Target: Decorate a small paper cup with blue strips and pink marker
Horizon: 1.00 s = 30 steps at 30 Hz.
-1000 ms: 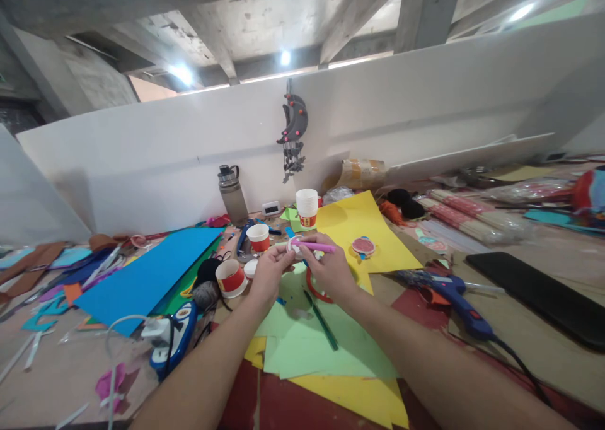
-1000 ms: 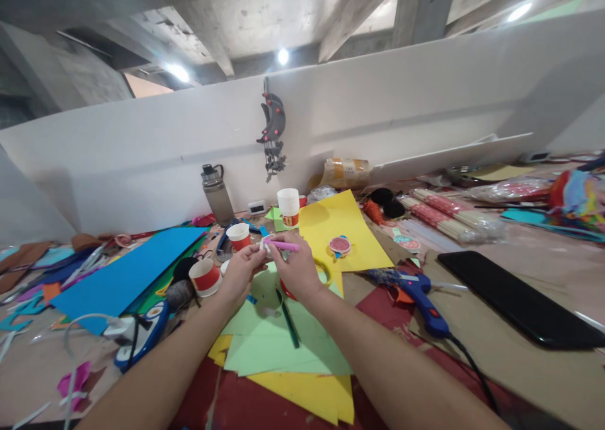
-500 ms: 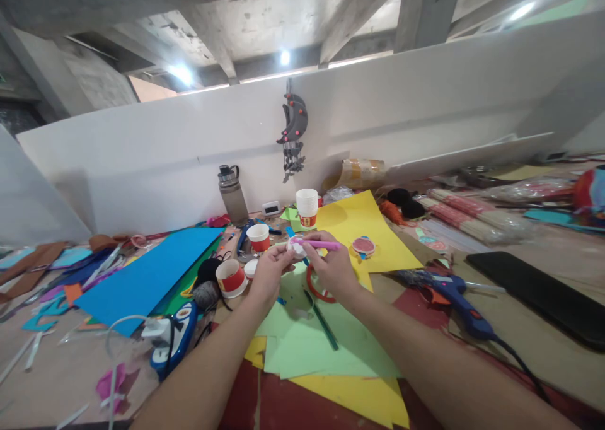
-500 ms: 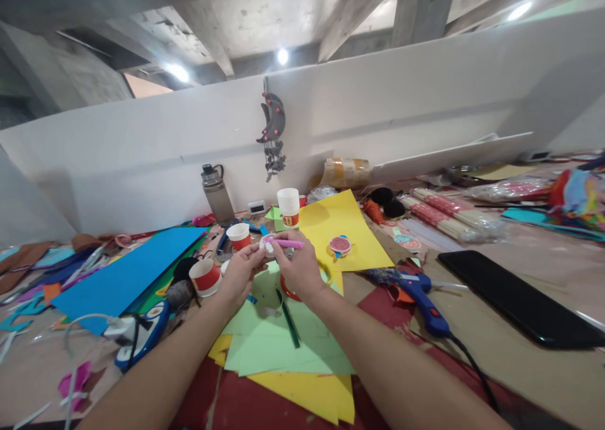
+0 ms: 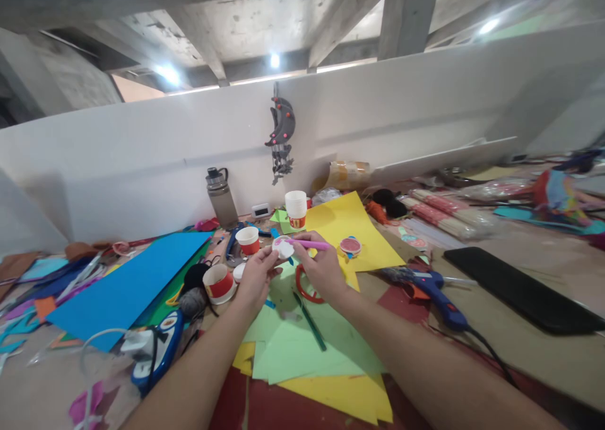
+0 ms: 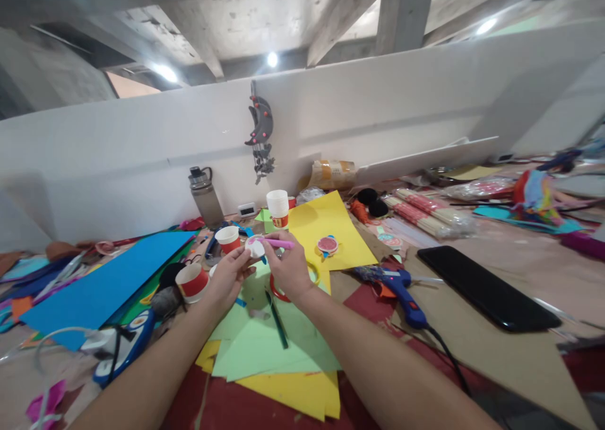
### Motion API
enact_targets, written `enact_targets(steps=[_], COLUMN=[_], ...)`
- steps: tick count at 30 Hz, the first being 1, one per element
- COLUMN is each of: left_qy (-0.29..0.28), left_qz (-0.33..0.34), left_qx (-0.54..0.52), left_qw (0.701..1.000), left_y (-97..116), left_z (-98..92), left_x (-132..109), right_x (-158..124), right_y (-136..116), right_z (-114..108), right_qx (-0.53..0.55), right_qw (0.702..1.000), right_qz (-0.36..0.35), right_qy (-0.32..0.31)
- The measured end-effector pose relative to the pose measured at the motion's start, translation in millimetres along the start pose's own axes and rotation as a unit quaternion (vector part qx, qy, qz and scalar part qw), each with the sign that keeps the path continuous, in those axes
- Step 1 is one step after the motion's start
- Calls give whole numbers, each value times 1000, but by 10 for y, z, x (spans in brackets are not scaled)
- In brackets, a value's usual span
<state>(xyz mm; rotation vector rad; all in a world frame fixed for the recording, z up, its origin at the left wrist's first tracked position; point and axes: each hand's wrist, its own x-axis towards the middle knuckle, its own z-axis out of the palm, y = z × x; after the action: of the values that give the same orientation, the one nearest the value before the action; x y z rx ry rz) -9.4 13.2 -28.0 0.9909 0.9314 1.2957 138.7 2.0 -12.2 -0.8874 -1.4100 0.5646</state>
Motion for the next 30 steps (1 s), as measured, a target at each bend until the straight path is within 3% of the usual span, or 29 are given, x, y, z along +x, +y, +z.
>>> enact_targets(steps=[12,30], left_qy=[11,-3], left_qz=[4,16], left_qx=[0,11], left_qw=[1000,1000], left_y=[-7,-5], left_z=[-21,1], left_x=[31,-12], right_x=[37,0], right_y=[-13,18], right_z=[-11,-3], right_qx=[30,-24], right_qw=[1000,1000], right_qz=[0,-4], right_qy=[7,-14])
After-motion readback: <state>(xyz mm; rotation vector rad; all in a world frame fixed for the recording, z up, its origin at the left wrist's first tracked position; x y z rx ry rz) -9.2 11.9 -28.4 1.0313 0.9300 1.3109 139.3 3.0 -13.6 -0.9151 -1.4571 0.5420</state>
